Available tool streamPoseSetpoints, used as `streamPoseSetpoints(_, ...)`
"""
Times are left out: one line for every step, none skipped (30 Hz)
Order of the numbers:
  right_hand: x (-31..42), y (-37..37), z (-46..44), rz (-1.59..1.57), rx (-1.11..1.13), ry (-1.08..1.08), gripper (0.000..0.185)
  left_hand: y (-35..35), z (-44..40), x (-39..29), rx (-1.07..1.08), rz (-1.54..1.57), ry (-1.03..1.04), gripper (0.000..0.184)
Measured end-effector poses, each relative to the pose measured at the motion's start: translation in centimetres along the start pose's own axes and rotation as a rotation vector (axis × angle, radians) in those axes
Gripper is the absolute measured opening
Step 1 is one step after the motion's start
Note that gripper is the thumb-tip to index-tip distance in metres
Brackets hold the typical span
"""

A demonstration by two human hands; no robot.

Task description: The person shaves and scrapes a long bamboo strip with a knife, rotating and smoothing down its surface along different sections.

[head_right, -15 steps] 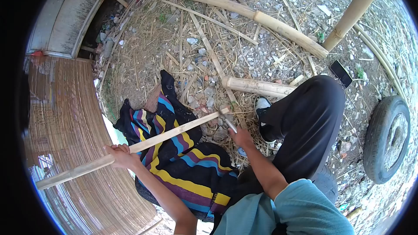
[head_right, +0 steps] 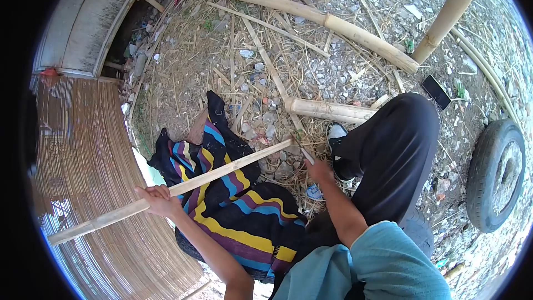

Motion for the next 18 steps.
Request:
streamPoseSetpoints(-2.3, 0.3, -0.6, 0.1, 0.057, 0.073, 0.056, 0.0, 0.3, -0.2, -0.002, -0.017, 0.004, 0.044)
streamPoseSetpoints(-3.5, 0.5, -1.1, 0.197, 0.11, 0.148, 0.057, 0.4, 0.3, 0.0, -0.001, -0.031, 0.007, 0.044)
streamPoseSetpoints(-2.9, 0.7, -1.3, 0.204, 0.111, 0.148, 0.057, 0.3, 0.1, 0.1, -0.045, -0.044, 0.007, 0.045)
streamPoseSetpoints(-1.6, 1.8, -0.2, 0.12, 0.123, 0.172, 0.057, -0.3, 0.2, 0.0, -0.051, -0.068, 0.001, 0.045)
streamPoseSetpoints(-0.3, 2.2, 0.2, 0.031, 0.118, 0.191, 0.057, 0.0, 0.2, -0.1, -0.019, -0.061, 0.015, 0.045)
streamPoseSetpoints(0.9, 2.2, -0.2, 0.031, 0.104, 0.183, 0.057, 0.9, 0.2, 0.0, 0.011, -0.032, 0.035, 0.045)
streamPoseSetpoints(2.4, 2.8, 0.3, 0.001, 0.123, 0.131, 0.057, 0.9, 0.4, -0.2, -0.027, -0.045, 0.033, 0.046)
streamPoseSetpoints(3.4, 3.2, 1.1, -0.031, 0.151, 0.083, 0.057, 0.8, 0.0, -0.2, -0.022, -0.052, 0.038, 0.046)
streamPoseSetpoints(4.1, 2.4, 1.1, -0.036, 0.156, 0.086, 0.057, 0.3, -0.4, 0.1, -0.043, -0.062, 0.034, 0.047)
streamPoseSetpoints(5.3, 1.1, 0.8, -0.037, 0.191, 0.042, 0.057, 0.0, -0.6, 0.3, -0.067, -0.07, 0.028, 0.047)
streamPoseSetpoints(5.9, 0.4, 0.6, -0.035, 0.225, -0.006, 0.058, -0.1, -0.5, 0.2, -0.071, -0.073, 0.028, 0.047)
streamPoseSetpoints(4.3, 0.6, 0.4, -0.033, 0.229, -0.005, 0.058, 0.2, -0.1, 0.1, -0.064, -0.056, 0.016, 0.047)
streamPoseSetpoints(0.5, 0.7, -0.6, 0.043, 0.172, 0.115, 0.058, 0.6, 0.0, -0.1, -0.05, -0.034, 0.005, 0.047)
streamPoseSetpoints(-1.7, 0.5, -1.3, 0.118, 0.112, 0.232, 0.058, 0.4, -0.1, -0.1, -0.046, -0.028, 0.007, 0.047)
streamPoseSetpoints(-1.3, 0.4, -1.6, 0.109, 0.105, 0.23, 0.058, 0.4, -0.2, 0.0, -0.015, -0.024, -0.005, 0.046)
streamPoseSetpoints(-0.8, 0.2, -1.9, 0.121, 0.077, 0.19, 0.058, 0.6, -0.3, 0.3, 0.017, -0.02, -0.019, 0.045)
streamPoseSetpoints(-0.6, -0.2, -2.3, 0.145, 0.054, 0.144, 0.058, 0.4, -0.4, 0.5, 0.003, -0.039, -0.005, 0.043)
streamPoseSetpoints(0.3, -0.3, -1.5, 0.151, 0.067, 0.146, 0.058, 0.1, -0.3, 0.5, -0.003, -0.052, -0.005, 0.043)
Point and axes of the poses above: each hand's wrist, its own z-axis away from the middle knuckle, its own y-axis out of the palm, x = y × z, the point moved 7 cm from there along -z, towards the middle knuckle, and after that the axes turned 14 degrees about -x, right-handed, at the moved point
